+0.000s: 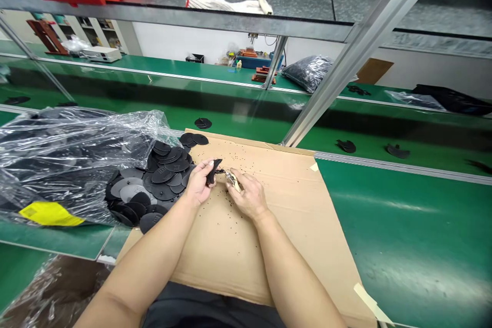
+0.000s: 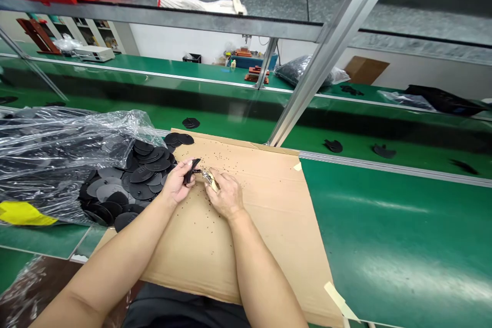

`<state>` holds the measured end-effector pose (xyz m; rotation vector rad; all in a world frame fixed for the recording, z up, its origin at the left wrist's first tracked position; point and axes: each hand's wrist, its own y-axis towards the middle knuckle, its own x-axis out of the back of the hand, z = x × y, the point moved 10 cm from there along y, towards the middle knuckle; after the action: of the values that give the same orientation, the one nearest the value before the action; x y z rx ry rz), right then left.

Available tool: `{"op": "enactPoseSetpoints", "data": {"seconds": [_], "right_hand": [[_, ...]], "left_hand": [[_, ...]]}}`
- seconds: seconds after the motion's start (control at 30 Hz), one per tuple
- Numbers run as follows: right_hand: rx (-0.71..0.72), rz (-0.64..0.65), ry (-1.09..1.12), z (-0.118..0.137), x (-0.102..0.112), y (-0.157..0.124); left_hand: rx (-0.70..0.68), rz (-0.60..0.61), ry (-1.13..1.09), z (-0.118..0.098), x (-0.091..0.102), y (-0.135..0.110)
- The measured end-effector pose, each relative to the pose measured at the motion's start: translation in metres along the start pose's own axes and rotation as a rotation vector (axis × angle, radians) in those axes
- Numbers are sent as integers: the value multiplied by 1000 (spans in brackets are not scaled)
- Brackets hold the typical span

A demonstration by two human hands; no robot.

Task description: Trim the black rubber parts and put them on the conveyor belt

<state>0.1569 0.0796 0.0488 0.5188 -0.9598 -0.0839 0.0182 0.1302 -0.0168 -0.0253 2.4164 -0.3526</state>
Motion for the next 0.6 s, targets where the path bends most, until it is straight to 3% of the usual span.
{"op": "enactPoseSetpoints", "data": {"seconds": [0.6], "right_hand": [[-121, 149, -90, -10, -6, 1]], "left_hand": [[-27, 2, -2, 0, 0, 1]]}}
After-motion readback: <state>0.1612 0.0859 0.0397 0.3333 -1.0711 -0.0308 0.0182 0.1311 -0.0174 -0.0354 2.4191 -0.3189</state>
